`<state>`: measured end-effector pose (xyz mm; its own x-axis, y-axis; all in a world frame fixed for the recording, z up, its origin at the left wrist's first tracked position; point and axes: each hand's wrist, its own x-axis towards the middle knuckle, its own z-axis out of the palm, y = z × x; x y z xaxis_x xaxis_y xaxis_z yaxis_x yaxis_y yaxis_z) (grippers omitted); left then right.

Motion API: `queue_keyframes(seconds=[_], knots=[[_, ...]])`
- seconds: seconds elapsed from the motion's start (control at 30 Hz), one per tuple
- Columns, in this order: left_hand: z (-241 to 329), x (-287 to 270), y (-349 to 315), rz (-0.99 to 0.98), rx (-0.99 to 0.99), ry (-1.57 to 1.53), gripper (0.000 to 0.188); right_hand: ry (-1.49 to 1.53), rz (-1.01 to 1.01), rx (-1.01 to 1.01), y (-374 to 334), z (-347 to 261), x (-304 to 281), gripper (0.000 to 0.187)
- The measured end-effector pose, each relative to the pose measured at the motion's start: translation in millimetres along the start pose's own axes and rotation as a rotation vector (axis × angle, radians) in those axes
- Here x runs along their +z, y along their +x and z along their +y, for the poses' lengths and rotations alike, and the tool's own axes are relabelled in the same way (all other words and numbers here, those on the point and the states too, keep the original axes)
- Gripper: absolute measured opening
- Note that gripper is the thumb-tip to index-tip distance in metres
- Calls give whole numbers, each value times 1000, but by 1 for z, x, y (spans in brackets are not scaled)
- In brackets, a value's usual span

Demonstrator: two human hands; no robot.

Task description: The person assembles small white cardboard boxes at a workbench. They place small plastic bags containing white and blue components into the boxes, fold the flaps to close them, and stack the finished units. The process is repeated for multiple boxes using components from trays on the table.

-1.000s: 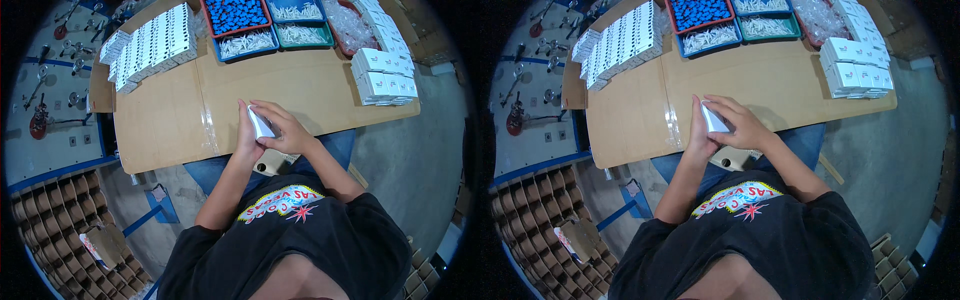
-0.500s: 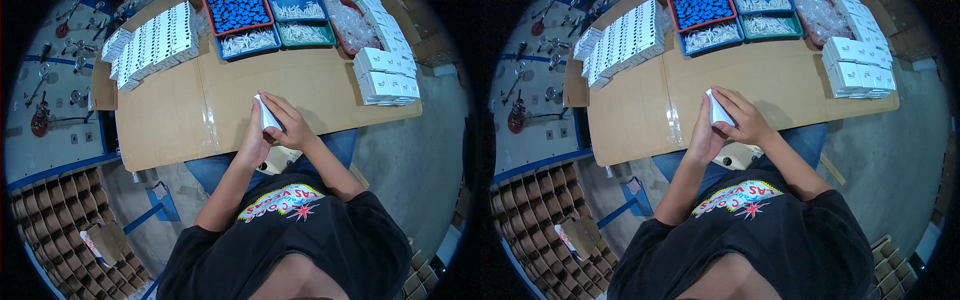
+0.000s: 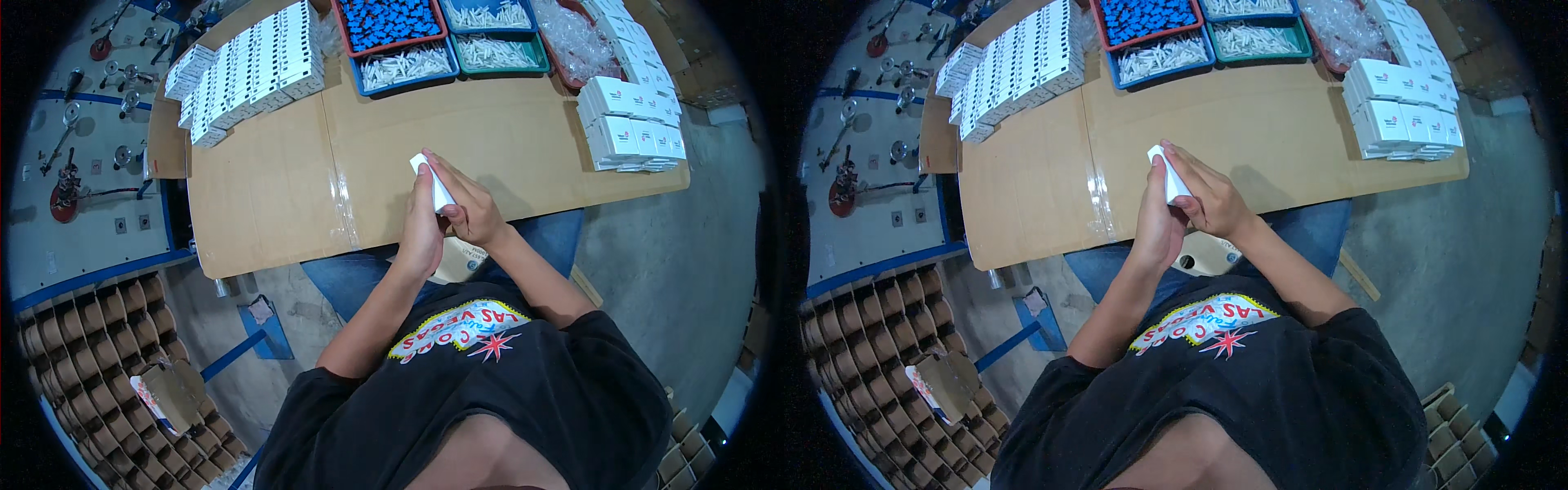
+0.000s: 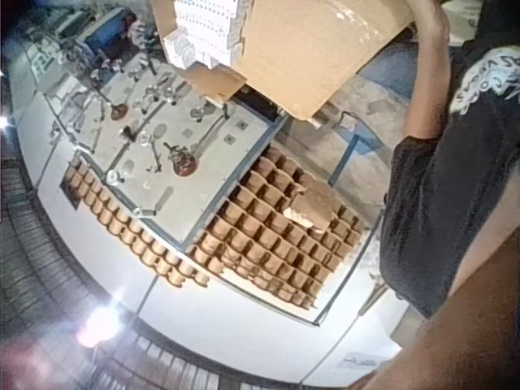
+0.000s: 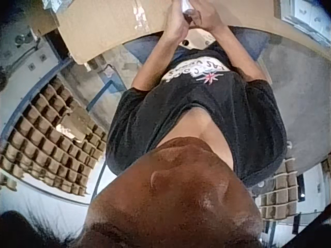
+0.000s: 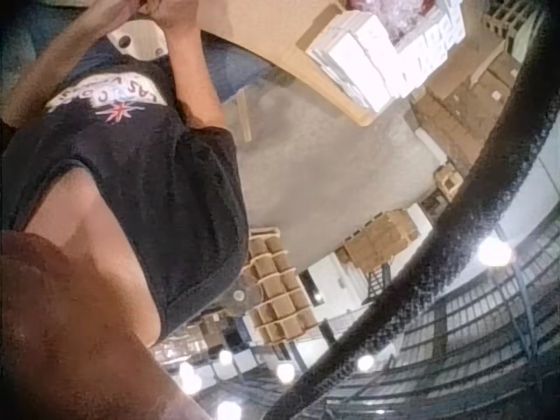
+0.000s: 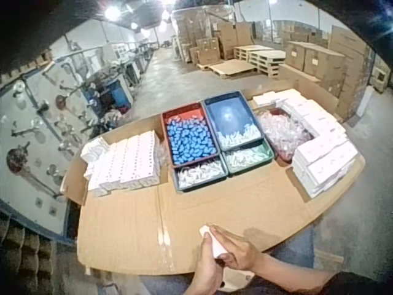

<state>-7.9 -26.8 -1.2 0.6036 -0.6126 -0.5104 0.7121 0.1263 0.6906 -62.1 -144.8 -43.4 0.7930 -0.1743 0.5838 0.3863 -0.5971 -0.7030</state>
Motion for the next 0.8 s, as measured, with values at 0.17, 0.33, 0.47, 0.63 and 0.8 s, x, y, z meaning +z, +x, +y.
queue_keyframes(seconds=[0.17,0.33,0.47,0.63,0.8], knots=[[0,3,-2,12,18,27,58,3,5,-5,1,-3,-1,73],[3,7,-8,32,-3,26,57,70,33,25,0,-6,-1,70],[3,7,-8,49,12,-17,57,203,-21,106,1,-6,-4,64],[-6,-6,5,41,244,163,64,305,-60,307,8,-13,-10,66],[1,-11,6,13,280,159,65,447,-77,473,3,-17,-4,67]])
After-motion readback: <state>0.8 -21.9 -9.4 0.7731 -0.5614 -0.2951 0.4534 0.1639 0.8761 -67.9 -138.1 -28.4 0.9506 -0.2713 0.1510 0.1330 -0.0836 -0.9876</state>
